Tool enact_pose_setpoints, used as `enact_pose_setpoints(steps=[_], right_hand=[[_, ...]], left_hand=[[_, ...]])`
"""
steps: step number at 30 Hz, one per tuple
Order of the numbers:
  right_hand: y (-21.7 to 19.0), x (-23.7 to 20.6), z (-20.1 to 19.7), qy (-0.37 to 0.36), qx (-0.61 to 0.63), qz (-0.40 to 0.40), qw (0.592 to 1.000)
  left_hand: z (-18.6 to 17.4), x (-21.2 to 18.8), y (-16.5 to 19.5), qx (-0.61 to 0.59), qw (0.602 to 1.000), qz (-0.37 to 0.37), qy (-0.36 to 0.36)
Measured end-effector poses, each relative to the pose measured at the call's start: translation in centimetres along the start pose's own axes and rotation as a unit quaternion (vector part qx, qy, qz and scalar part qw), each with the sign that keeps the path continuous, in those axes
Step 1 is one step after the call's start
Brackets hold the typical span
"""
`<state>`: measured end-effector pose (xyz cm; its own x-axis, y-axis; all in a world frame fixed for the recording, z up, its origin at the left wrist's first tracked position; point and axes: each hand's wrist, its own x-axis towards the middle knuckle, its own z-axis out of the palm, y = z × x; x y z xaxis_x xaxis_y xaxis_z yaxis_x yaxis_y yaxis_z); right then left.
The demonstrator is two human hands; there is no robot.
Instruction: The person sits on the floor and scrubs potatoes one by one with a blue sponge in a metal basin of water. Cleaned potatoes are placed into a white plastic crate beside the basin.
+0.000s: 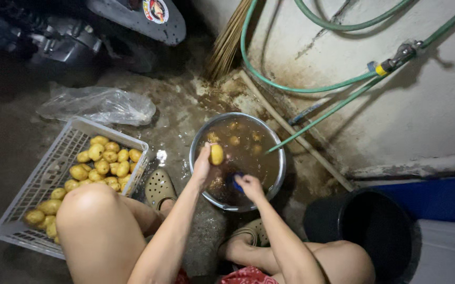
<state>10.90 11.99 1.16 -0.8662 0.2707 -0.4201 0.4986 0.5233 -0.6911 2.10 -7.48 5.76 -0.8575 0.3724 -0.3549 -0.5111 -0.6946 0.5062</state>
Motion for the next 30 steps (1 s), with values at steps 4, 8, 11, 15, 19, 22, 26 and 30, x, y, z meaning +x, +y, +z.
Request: enact_pose_setpoints(steps=[4, 8, 11, 15, 19, 22, 26, 30], right_hand=[[-4.4, -0.9, -1.4, -0.023, 0.304, -0.139, 0.942], [-10.2, -4.4, -3.4, 0.05, 0.132, -0.3, 0.944], [-11.8, -6.1, -4.5, 0.121, 0.044, -0.179, 0.975], [-9.2, -5.0, -4.3, 0.033, 0.147, -0.264, 0.953], [-4.2, -1.7, -3.2, 0.109, -0.079, -0.141, 0.981], [-0.3, -1.5, -1.8, 0.162, -0.207, -0.061, 0.963], [1.9, -1.7, -0.5, 0.06, -0.488, -0.044, 0.87], [1.1, -0.4, -0.2, 0.073, -0.246, -0.069, 0.964]], left_hand=[[-1.7, 1.0, -2.1, -0.013, 0.998, 0.063, -0.007], [-1.7, 1.5, -3.6, 0.13, 0.984, 0.117, 0.008], [-0.8, 1.2, -3.8, 0.042, 0.994, 0.098, -0.01], [1.2, -0.9, -2.0, -0.033, 0.999, 0.043, -0.005], [2.9, -1.9, 0.5, 0.037, 0.998, -0.054, -0.013], [3.0, -2.3, 0.6, 0.053, 0.994, -0.091, 0.035], [1.5, -1.5, -0.6, 0.027, 0.999, -0.042, 0.009], [-0.4, 0.1, -1.6, 0.025, 1.0, -0.008, 0.016]])
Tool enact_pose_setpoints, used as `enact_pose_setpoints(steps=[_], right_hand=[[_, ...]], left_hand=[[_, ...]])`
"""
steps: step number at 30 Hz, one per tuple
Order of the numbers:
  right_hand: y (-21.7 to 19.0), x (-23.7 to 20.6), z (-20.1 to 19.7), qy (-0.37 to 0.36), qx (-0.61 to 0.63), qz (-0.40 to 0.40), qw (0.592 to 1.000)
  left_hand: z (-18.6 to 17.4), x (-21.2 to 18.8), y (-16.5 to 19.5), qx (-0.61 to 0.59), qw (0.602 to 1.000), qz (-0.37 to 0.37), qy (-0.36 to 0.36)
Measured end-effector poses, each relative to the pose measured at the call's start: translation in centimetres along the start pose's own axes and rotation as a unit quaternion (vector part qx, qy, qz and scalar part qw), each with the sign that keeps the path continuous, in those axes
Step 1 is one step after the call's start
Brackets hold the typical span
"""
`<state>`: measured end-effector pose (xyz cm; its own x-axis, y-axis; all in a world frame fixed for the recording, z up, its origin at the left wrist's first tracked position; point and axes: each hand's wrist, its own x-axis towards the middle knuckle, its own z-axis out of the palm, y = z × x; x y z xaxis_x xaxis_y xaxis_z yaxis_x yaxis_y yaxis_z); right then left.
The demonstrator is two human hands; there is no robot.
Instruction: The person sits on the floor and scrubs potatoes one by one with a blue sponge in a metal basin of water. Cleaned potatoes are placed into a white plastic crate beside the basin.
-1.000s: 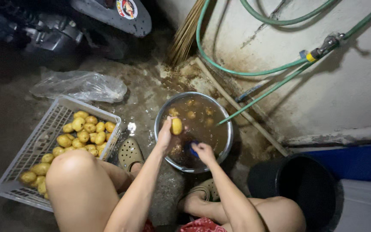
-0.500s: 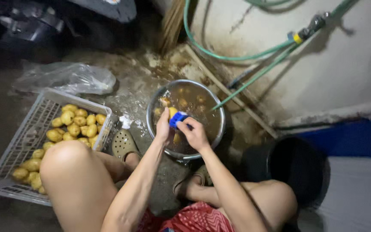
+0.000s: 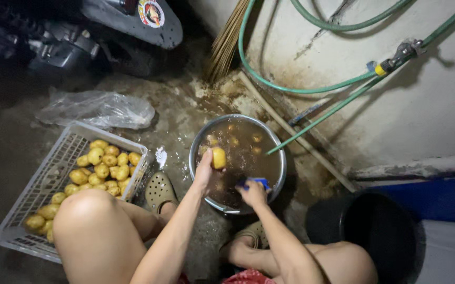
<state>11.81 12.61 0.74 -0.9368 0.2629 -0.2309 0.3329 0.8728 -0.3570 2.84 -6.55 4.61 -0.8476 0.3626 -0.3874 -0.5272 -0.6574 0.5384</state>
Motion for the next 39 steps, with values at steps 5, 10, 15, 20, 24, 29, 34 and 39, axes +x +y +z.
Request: enact_pose_setpoints(steps=[5, 10, 15, 20, 24, 29, 34, 39], right_hand=[[-2.5, 1.9, -3.3, -0.022, 0.419, -0.09, 0.903], [-6.2, 0.0, -7.9, 0.088, 0.344, -0.195, 0.914], [-8.4, -2.1, -12.0, 0.167, 0.272, -0.229, 0.919], [-9.2, -2.4, -14.4, 0.124, 0.201, -0.14, 0.962], [-8.1, -1.3, -14.2, 0.098, 0.284, -0.257, 0.918], [-4.3, 1.1, -11.4, 0.112, 0.082, -0.16, 0.977], [-1.6, 0.4, -5.2, 0.04, -0.029, 0.016, 0.999], [-0.3, -1.5, 0.4, -0.067, -0.161, 0.029, 0.984]], left_hand=[[-1.0, 0.3, -1.3, 0.042, 0.998, 0.026, 0.032], [-1.0, -0.3, -1.5, 0.084, 0.993, 0.071, -0.041], [-0.3, 0.0, -0.9, 0.114, 0.986, 0.075, -0.091], [0.8, -0.5, -0.3, 0.303, 0.945, 0.114, -0.044], [1.3, -1.2, 0.5, 0.37, 0.894, 0.244, -0.068], [1.5, -1.4, 0.9, 0.283, 0.932, 0.201, -0.101], [0.7, -1.0, 0.4, 0.14, 0.988, 0.054, -0.035], [-0.8, -0.1, -0.2, 0.051, 0.998, -0.014, -0.013]])
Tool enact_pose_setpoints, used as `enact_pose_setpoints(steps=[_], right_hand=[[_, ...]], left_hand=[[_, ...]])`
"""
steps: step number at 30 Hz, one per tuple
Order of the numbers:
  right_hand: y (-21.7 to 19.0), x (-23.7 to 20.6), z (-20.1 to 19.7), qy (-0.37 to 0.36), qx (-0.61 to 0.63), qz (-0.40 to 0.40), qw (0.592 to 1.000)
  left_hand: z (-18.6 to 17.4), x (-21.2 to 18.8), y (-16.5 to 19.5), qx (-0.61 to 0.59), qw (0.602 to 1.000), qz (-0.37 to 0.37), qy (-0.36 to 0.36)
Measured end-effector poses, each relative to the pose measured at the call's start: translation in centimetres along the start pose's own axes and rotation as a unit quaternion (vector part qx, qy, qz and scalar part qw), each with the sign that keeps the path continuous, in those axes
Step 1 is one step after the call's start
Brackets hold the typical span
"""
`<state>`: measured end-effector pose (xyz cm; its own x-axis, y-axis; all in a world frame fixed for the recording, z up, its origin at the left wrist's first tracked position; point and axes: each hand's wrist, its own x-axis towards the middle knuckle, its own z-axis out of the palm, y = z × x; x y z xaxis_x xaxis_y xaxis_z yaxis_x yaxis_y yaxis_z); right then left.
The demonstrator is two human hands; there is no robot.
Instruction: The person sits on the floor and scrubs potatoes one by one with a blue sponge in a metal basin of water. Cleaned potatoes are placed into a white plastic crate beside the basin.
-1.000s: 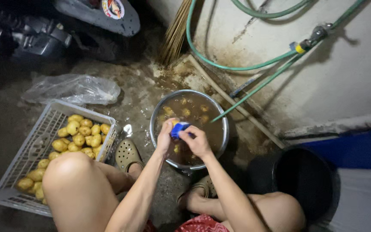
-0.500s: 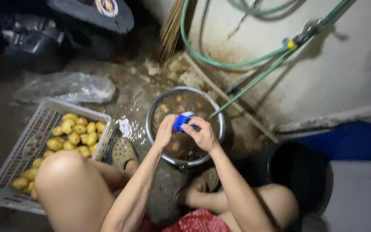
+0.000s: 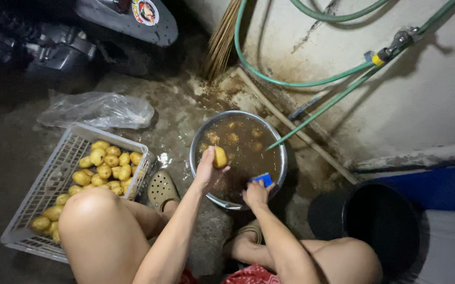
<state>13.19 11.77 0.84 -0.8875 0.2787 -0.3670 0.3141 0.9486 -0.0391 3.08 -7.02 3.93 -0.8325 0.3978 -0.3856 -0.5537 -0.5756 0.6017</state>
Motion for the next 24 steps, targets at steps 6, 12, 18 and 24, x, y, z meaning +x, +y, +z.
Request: enact_pose_setpoints(steps=[6, 12, 18, 24], right_hand=[[-0.2, 2.2, -2.2, -0.022, 0.508, -0.023, 0.861], [-3.6, -0.7, -10.8, 0.141, 0.52, -0.236, 0.809], [-3.6, -3.1, -12.8, 0.26, 0.487, -0.224, 0.803], [-0.7, -0.1, -5.7, 0.214, 0.371, -0.072, 0.901]], left_hand=[[-1.4, 1.4, -1.5, 0.097, 0.989, 0.044, 0.105], [-0.6, 2.0, -3.0, 0.094, 0.988, 0.09, 0.085], [3.4, 0.2, -0.7, -0.094, 0.992, 0.052, 0.073], [5.4, -2.1, 1.9, -0.116, 0.993, -0.005, 0.019]])
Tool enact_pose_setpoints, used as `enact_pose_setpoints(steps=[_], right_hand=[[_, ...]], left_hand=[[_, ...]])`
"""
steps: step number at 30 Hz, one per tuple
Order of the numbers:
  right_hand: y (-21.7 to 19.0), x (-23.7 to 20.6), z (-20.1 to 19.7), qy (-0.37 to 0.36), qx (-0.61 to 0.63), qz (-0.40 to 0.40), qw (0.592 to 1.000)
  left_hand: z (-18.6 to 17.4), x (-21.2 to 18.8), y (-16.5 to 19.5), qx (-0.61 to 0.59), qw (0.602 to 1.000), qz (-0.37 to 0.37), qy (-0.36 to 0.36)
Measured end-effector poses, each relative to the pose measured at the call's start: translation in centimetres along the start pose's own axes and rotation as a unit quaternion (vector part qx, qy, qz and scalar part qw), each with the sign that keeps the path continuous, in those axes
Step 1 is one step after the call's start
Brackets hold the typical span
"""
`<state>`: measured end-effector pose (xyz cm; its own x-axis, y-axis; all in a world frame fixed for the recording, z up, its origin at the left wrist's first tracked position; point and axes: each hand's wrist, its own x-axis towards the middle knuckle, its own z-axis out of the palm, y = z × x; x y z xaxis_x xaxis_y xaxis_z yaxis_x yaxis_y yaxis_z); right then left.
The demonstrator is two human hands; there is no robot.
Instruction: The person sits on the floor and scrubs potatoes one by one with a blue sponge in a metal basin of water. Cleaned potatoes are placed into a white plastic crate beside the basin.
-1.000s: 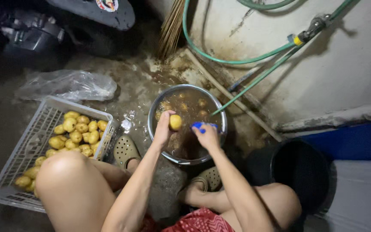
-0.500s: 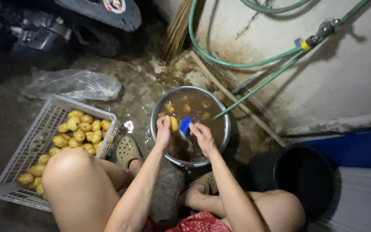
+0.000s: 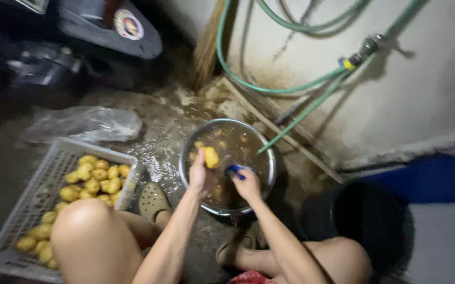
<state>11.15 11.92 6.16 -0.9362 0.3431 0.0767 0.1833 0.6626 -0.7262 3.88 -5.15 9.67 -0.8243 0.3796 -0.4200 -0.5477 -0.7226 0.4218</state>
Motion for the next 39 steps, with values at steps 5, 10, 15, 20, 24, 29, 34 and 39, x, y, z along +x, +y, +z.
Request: enact_pose_setpoints(steps=[5, 10, 15, 20, 24, 29, 34, 39], right_hand=[[4.7, -2.4, 1.4, -0.057, -0.271, 0.036, 0.96], [3.7, -2.0, 2.4, -0.183, -0.233, 0.145, 0.944], [-1.4, 0.8, 1.3, -0.149, 0.169, 0.024, 0.974], [-7.7, 2.2, -2.7, -0.069, 0.172, -0.137, 0.973], [-9.1, 2.0, -4.2, 0.002, 0.142, -0.154, 0.978], [-4.8, 2.1, -2.8, -0.029, 0.108, -0.125, 0.986], [1.5, 0.4, -0.4, -0.043, -0.144, 0.062, 0.987], [4.4, -3.0, 2.2, -0.137, -0.302, 0.026, 0.943]], left_hand=[[-1.8, 1.6, 0.1, -0.035, 0.998, 0.009, -0.051], [-4.2, 3.0, -0.6, -0.046, 0.997, -0.045, 0.052], [-5.3, 2.9, -0.9, 0.0, 1.0, 0.0, 0.011], [-4.5, 2.2, -1.4, 0.122, 0.991, 0.015, 0.045], [-3.6, 2.1, -1.5, 0.088, 0.995, 0.038, -0.03], [-3.7, 1.9, -1.3, 0.125, 0.992, 0.003, -0.018], [-3.9, 1.6, -1.2, 0.076, 0.996, -0.039, 0.013], [-3.4, 1.6, -0.4, -0.001, 0.999, -0.053, 0.006]])
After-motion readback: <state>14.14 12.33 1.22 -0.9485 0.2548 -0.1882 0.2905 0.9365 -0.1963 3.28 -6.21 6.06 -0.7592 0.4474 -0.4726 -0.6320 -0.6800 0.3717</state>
